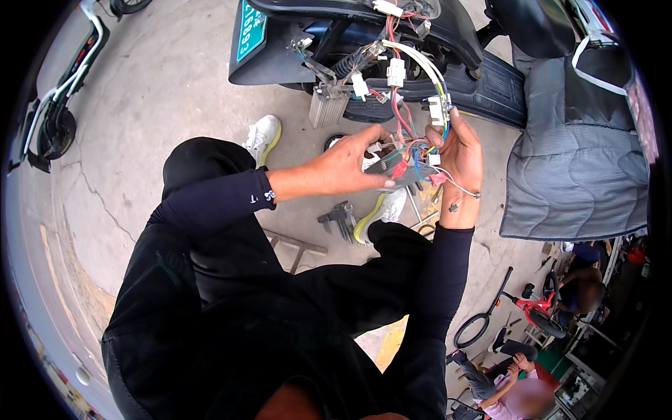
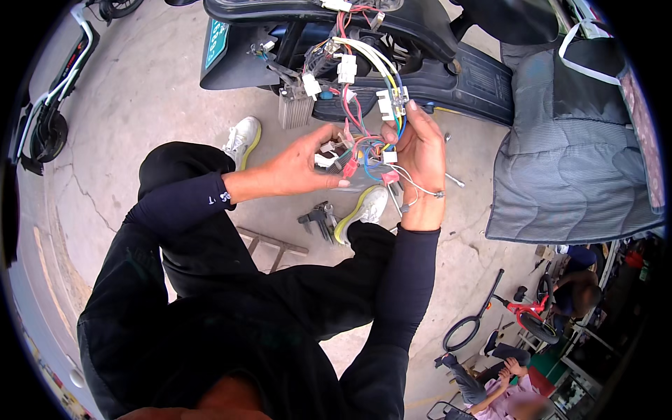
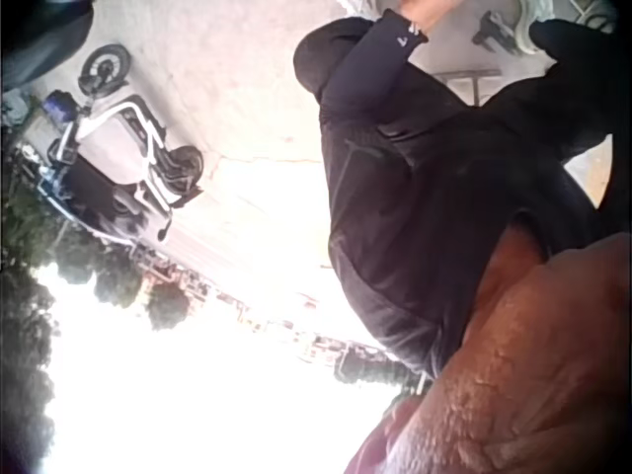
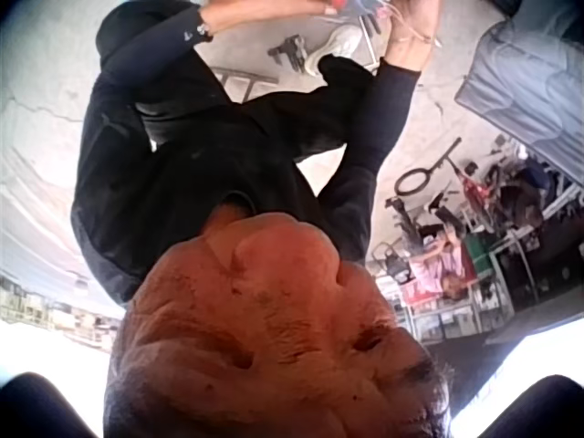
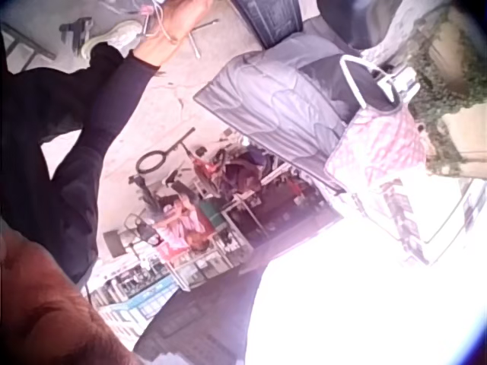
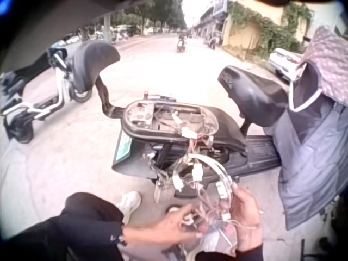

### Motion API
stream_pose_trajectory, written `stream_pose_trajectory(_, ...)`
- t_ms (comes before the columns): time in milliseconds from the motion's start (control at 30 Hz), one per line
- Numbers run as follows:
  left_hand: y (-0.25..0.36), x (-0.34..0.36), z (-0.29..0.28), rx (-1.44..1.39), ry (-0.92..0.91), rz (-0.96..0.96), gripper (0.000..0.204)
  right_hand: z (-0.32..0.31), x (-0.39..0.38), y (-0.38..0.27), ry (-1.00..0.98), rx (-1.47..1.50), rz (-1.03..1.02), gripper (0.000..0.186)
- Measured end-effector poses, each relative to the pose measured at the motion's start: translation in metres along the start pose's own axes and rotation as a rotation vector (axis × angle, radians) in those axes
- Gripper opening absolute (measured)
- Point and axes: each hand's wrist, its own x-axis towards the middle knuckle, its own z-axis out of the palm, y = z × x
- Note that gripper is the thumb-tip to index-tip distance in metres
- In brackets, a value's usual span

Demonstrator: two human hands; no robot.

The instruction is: The person repairs the electrical wiring of an electric scooter. They strip wire insulation with shears, connect wires to connectors, and secure the connections with electrical tape. The scooter seat is lifted to access the wiring compartment.

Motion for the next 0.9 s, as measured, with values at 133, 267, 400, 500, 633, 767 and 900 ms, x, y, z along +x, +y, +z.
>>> stream_pose_trajectory(133, 0.009, -0.009, 0.005, 0.031, 0.068, 0.044, 0.066, 0.000, 0.002, 0.002, 0.009, 0.024, 0.015, 0.029)
stream_pose_trajectory(267, 0.011, -0.017, 0.004, -0.047, 0.068, 0.037, 0.061, -0.008, 0.004, 0.004, -0.086, 0.128, 0.052, 0.030)
stream_pose_trajectory(400, 0.006, -0.016, 0.006, -0.188, 0.052, 0.107, 0.043, -0.003, 0.002, -0.004, -0.131, 0.163, 0.086, 0.031)
stream_pose_trajectory(500, 0.007, -0.017, 0.000, -0.210, 0.022, 0.057, 0.035, 0.003, 0.000, -0.003, -0.065, 0.157, 0.056, 0.030)
stream_pose_trajectory(633, 0.012, -0.015, -0.001, -0.227, 0.078, 0.036, 0.031, -0.004, 0.005, -0.001, -0.148, 0.123, 0.012, 0.029)
stream_pose_trajectory(767, 0.018, -0.007, -0.001, -0.412, 0.131, 0.014, 0.032, 0.001, 0.006, -0.002, -0.216, 0.146, -0.003, 0.029)
stream_pose_trajectory(900, 0.024, -0.001, -0.006, -0.525, 0.115, -0.058, 0.032, 0.000, 0.009, -0.003, -0.241, 0.126, -0.038, 0.030)
